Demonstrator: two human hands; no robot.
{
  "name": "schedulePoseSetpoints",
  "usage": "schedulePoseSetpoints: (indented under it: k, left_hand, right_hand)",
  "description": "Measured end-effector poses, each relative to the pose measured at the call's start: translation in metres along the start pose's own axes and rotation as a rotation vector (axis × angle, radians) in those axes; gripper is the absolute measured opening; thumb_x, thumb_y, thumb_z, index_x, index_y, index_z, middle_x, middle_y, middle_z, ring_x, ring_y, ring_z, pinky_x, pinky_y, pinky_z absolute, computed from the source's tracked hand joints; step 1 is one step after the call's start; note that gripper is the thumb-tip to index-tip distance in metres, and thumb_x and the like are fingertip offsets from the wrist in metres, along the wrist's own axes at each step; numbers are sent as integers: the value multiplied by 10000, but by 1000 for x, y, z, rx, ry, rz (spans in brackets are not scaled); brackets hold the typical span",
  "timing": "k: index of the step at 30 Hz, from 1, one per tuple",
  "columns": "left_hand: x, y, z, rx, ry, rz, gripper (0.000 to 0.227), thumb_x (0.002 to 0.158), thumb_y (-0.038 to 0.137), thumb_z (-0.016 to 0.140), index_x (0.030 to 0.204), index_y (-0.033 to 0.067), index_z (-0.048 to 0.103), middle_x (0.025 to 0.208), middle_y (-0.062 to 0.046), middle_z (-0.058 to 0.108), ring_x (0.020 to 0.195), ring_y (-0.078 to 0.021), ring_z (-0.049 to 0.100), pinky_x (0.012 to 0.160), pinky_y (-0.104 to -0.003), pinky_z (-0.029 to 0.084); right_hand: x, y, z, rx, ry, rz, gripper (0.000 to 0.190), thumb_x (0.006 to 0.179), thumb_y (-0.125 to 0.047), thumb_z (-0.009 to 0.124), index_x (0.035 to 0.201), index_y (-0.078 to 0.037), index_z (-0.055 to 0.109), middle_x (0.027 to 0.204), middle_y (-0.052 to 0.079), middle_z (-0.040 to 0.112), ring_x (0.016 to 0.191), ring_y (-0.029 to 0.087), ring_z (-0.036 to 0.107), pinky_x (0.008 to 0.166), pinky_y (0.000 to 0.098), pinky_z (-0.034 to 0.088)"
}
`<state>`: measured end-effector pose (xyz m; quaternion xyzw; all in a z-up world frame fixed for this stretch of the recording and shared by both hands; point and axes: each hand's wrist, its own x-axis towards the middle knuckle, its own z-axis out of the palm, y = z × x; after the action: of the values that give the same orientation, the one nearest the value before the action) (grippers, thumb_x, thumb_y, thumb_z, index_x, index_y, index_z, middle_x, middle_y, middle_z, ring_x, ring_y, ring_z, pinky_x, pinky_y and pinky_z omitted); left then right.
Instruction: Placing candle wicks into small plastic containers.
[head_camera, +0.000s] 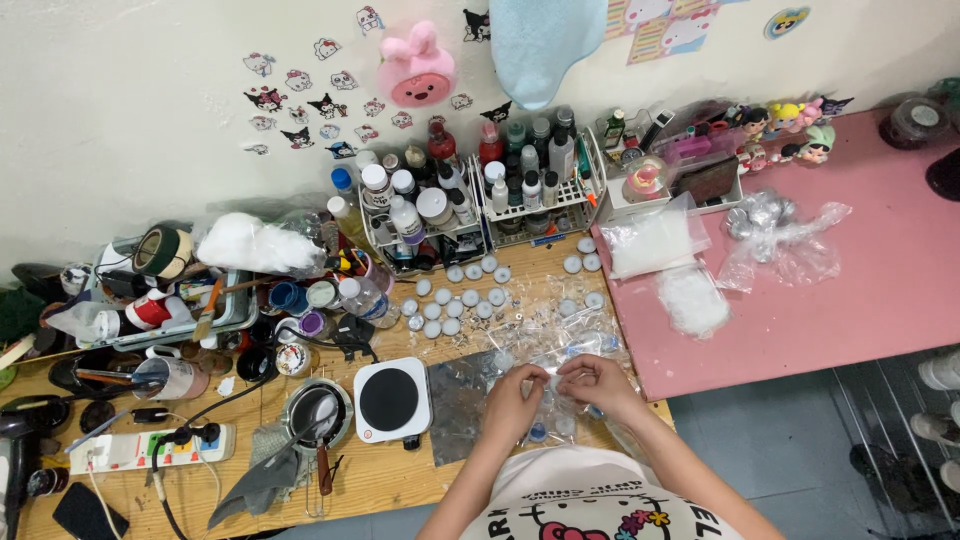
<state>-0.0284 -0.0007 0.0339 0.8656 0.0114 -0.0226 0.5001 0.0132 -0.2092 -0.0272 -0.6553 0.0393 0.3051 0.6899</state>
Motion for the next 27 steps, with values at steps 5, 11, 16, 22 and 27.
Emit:
schedulePoseSetpoints:
  k: [5, 11, 16, 22, 27]
  left_hand:
    - [5, -7, 6, -94, -52, -185, 180, 895, 123, 638, 1039, 112, 746, 959, -64, 785, 688, -239, 706, 677, -353, 544]
    - [17, 0, -4, -48, -12, -223, 157, 919, 142, 626, 1016, 109, 745, 976, -50, 787, 700, -248, 696, 671, -359, 535]
    - [26, -19, -2, -23, 71, -85, 131, 919, 147, 640, 995, 110, 741, 1018, -64, 779, 876, -239, 726, 746, -360, 557]
    - [38, 15, -18, 37, -45, -246, 195, 901, 183, 623, 1054, 153, 740, 1085, -34, 768, 821, -272, 721, 790, -371, 555]
    - [47, 7, -15, 22, -57, -164, 229, 895, 170, 623, 1094, 158, 737, 1112, -36, 764, 846, -261, 714, 811, -375, 548]
  right_hand:
    - [7, 11, 5, 59, 28, -67, 267, 852, 3, 759, 1107, 41, 690, 955, 119, 763, 876, 157, 753, 732, 269, 598]
    - [33, -30, -6, -139, -115, -136, 320, 908, -90, 734, 1221, -53, 676, 1124, 57, 708, 1027, 133, 685, 840, 283, 604]
    - [119, -34, -60, -512, 242, -155, 341, 941, -163, 681, 1275, -99, 656, 1169, 88, 700, 1002, 205, 709, 880, 337, 616]
    - [207, -22, -99, -1285, 420, -533, 543, 766, -24, 660, 1307, -31, 618, 1236, 251, 588, 1154, 439, 575, 967, 492, 481]
    - [218, -51, -74, -1785, 288, -529, 326, 981, -249, 558, 1275, -179, 682, 1104, 54, 670, 1125, 258, 558, 1235, 569, 365]
